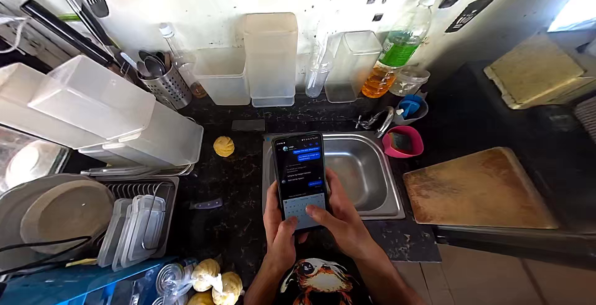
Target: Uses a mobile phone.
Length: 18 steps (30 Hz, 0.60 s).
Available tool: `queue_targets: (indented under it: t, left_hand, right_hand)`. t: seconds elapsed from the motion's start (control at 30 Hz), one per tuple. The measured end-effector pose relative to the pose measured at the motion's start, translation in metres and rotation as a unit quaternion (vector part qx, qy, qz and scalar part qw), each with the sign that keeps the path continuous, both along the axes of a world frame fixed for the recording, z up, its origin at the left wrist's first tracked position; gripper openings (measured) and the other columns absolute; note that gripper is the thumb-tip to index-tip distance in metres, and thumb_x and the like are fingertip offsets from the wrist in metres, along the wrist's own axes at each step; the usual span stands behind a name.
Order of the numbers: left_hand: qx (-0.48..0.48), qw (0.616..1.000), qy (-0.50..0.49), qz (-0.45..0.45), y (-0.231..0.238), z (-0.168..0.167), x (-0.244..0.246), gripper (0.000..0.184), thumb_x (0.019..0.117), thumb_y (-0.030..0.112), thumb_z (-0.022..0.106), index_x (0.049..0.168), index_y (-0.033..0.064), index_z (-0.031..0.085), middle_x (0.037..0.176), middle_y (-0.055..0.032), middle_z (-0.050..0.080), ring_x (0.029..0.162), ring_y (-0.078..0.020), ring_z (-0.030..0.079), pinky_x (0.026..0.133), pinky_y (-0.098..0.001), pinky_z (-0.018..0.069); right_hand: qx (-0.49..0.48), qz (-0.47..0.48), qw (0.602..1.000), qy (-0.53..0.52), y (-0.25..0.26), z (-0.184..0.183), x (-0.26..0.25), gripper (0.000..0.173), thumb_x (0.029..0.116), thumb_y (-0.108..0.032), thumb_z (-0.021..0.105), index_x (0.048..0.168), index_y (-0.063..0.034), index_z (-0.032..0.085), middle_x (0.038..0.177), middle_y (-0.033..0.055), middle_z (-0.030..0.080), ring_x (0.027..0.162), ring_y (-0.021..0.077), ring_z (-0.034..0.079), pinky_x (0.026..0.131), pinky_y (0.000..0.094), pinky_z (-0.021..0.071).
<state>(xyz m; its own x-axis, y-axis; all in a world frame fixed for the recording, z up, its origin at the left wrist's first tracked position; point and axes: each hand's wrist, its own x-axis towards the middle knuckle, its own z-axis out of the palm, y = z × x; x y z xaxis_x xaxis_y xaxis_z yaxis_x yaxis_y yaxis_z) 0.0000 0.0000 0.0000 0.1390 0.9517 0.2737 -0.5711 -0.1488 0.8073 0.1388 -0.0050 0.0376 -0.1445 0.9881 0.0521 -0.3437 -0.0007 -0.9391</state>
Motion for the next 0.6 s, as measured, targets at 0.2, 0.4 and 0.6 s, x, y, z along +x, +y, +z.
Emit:
queue_targets:
  t: [0.2, 0.4, 0.6]
  left_hand:
    - [0.004, 1.000, 0.004, 0.003, -0.002, 0.000, 0.001, 0.062, 0.0934, 0.015, 0.051, 0.149, 0.0059, 0.025, 0.126, 0.0020, 0.065, 0.086, -0.0056, 0.069, 0.054, -0.0195, 0.0557]
    - [-0.016, 0.999, 0.020, 0.038, 0.000, 0.004, 0.001, 0.055, 0.0951, 0.013, 0.050, 0.145, 0.0017, 0.029, 0.121, 0.0020, 0.068, 0.092, -0.0075, 0.072, 0.064, -0.0244, 0.0614]
    - [-0.029, 0.999, 0.005, 0.044, -0.001, 0.003, 0.002, 0.052, 0.0963, 0.016, 0.052, 0.143, 0.0034, 0.033, 0.119, 0.0012, 0.069, 0.090, -0.0078, 0.072, 0.064, -0.0246, 0.0613]
  right_hand:
    - [0.007, -0.032, 0.999, 0.000, 0.001, 0.000, -0.005, 0.060, 0.0993, -0.002, 0.053, 0.150, 0.0023, 0.021, 0.131, 0.0085, 0.059, 0.115, 0.0123, 0.065, 0.098, 0.0297, 0.0566]
    - [0.005, 0.055, 0.998, 0.043, 0.001, -0.003, 0.005, 0.070, 0.0943, -0.004, 0.049, 0.153, -0.0034, 0.011, 0.136, 0.0066, 0.056, 0.116, 0.0154, 0.065, 0.093, 0.0352, 0.0594]
    - [0.007, 0.053, 0.999, -0.013, 0.000, 0.001, 0.003, 0.075, 0.0953, 0.003, 0.052, 0.154, 0.0021, 0.006, 0.136, 0.0102, 0.056, 0.115, 0.0134, 0.065, 0.094, 0.0303, 0.0593]
